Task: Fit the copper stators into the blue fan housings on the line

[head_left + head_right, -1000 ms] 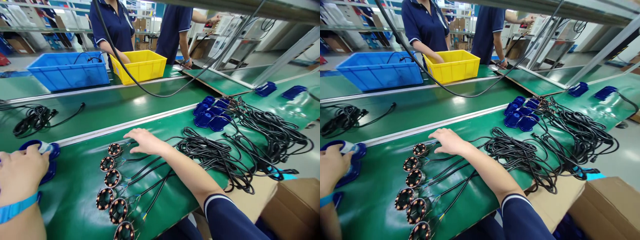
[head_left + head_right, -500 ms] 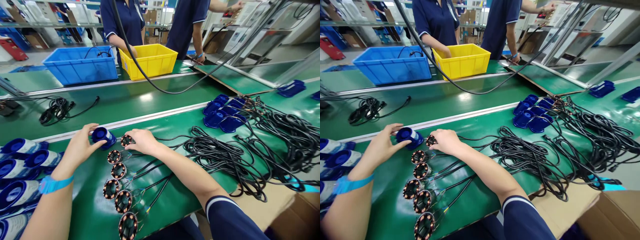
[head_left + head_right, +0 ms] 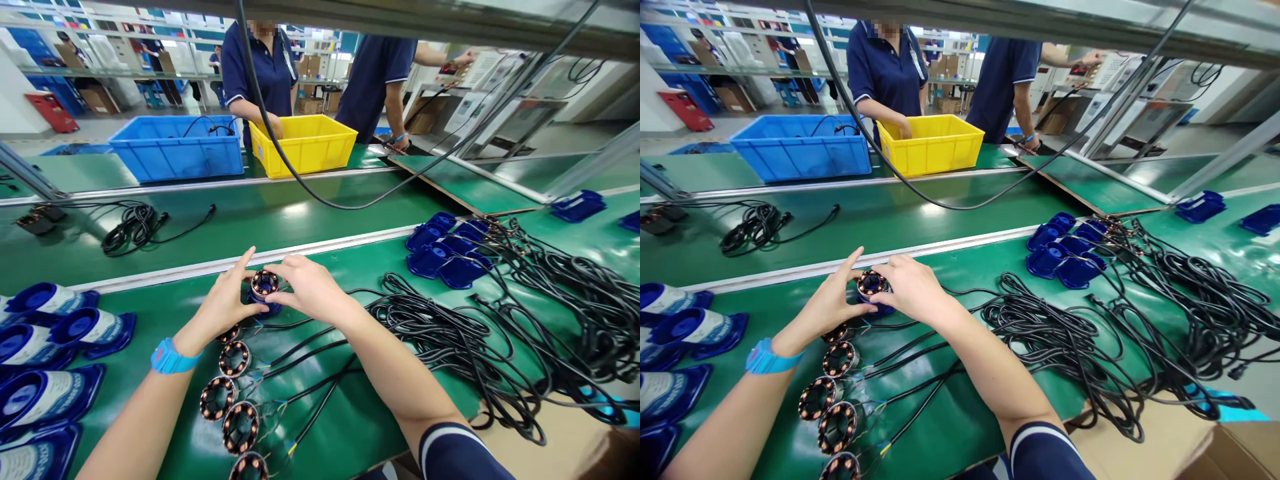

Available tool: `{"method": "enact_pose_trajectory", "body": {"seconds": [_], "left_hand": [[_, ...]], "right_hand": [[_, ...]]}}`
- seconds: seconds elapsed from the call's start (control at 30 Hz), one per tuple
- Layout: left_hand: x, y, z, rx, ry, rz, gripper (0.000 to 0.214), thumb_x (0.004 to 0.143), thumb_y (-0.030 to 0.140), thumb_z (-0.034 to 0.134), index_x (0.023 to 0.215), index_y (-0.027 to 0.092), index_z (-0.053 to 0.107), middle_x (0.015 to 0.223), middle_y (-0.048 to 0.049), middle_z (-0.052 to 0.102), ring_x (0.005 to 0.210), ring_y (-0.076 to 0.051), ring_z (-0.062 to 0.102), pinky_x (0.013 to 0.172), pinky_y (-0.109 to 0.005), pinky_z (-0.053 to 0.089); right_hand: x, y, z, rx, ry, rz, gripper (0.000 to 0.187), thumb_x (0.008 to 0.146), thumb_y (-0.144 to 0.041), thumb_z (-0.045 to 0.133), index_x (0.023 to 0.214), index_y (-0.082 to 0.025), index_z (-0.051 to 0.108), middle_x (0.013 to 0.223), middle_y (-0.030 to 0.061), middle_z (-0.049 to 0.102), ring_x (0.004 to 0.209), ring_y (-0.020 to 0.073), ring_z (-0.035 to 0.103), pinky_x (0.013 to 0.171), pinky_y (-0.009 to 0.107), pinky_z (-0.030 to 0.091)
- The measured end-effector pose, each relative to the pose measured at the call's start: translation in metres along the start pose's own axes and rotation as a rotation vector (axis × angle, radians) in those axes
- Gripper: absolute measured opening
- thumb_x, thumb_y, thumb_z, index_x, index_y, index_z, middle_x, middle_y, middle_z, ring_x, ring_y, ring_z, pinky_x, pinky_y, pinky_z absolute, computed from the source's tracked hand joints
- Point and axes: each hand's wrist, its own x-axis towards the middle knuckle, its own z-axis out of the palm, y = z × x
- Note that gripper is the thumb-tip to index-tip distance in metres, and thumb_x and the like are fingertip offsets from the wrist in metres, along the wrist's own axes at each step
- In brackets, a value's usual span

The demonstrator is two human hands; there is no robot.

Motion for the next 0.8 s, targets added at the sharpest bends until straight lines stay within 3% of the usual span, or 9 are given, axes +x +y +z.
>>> {"method": "enact_pose_trajectory", "body": {"seconds": [0.17,0.27,0.33,0.47,0.57,0.6,0.67,0.73,0.8], "left_hand": [[-0.001,0.000,0.006,-0.092,-0.076,0.028,0.121,0.075,0.037,0.084,0.162,0.034,0.001,0.141,-0.0087,0.062,0.135,-0.031,0.054,0.114,-0.048,0.039],[-0.003,0.004,0.008,-0.044,-0.076,0.075,0.121,0.077,0.031,0.082,0.161,0.035,-0.005,0.142,-0.0062,0.061,0.137,-0.028,0.052,0.116,-0.046,0.037],[-0.008,0.005,0.002,0.054,-0.060,0.103,0.120,0.078,0.032,0.082,0.162,0.036,-0.004,0.150,-0.0084,0.054,0.141,-0.029,0.046,0.116,-0.048,0.037],[-0.034,-0.001,-0.041,0.347,0.037,0.063,0.101,0.082,0.043,0.078,0.161,0.033,0.017,0.160,-0.0124,0.039,0.146,-0.034,0.038,0.117,-0.051,0.033],[-0.069,-0.014,-0.090,0.751,0.193,-0.147,0.081,0.089,0.051,0.067,0.156,0.021,0.034,0.153,-0.0203,0.046,0.140,-0.041,0.042,0.112,-0.058,0.036],[-0.082,-0.020,-0.104,0.868,0.232,-0.246,0.078,0.090,0.053,0.064,0.155,0.018,0.036,0.150,-0.0235,0.047,0.139,-0.044,0.042,0.108,-0.061,0.038],[-0.104,-0.036,-0.127,1.012,0.311,-0.445,0.075,0.088,0.054,0.063,0.150,0.016,0.042,0.148,-0.0260,0.048,0.140,-0.049,0.037,0.105,-0.066,0.036],[-0.120,-0.057,-0.140,1.040,0.244,-0.563,0.072,0.086,0.056,0.062,0.146,0.018,0.047,0.149,-0.0244,0.048,0.141,-0.051,0.033,0.104,-0.066,0.036],[-0.129,-0.080,-0.146,1.045,0.163,-0.620,0.065,0.087,0.054,0.057,0.144,0.023,0.050,0.149,-0.0188,0.051,0.142,-0.049,0.030,0.105,-0.066,0.034]], "right_hand": [[-0.006,0.008,0.000,-0.101,-0.092,-0.104,0.078,0.081,-0.054,0.081,0.144,-0.015,0.055,0.143,0.0166,0.055,0.129,0.0357,0.050,0.105,0.051,0.046],[-0.005,0.010,0.013,-0.145,-0.100,-0.122,0.081,0.081,-0.061,0.079,0.142,-0.013,0.056,0.147,0.0178,0.053,0.133,0.0375,0.049,0.107,0.054,0.045],[-0.004,0.009,0.024,-0.150,-0.070,-0.099,0.078,0.081,-0.061,0.079,0.137,-0.010,0.059,0.137,0.0186,0.061,0.124,0.0361,0.057,0.103,0.051,0.047],[-0.002,0.005,0.035,-0.098,0.058,-0.006,0.058,0.080,-0.050,0.082,0.119,-0.008,0.067,0.103,0.0144,0.073,0.096,0.0325,0.067,0.090,0.046,0.052],[-0.004,0.007,0.032,-0.058,0.341,0.009,0.062,0.080,-0.052,0.079,0.123,-0.010,0.065,0.111,0.0164,0.072,0.103,0.0328,0.066,0.096,0.046,0.050],[-0.004,0.008,0.032,-0.059,0.364,0.028,0.063,0.080,-0.053,0.079,0.124,-0.010,0.065,0.112,0.0167,0.072,0.104,0.0328,0.066,0.096,0.045,0.050],[-0.004,0.010,0.034,-0.077,0.248,0.086,0.060,0.078,-0.052,0.080,0.120,-0.011,0.066,0.108,0.0156,0.073,0.100,0.0326,0.067,0.092,0.044,0.051],[-0.002,0.010,0.038,-0.097,0.094,0.135,0.055,0.078,-0.050,0.081,0.116,-0.013,0.067,0.102,0.0130,0.075,0.095,0.0320,0.069,0.088,0.043,0.052],[0.000,0.011,0.040,-0.114,0.074,0.158,0.056,0.080,-0.053,0.078,0.119,-0.014,0.066,0.105,0.0120,0.075,0.098,0.0311,0.069,0.091,0.041,0.051]]}}
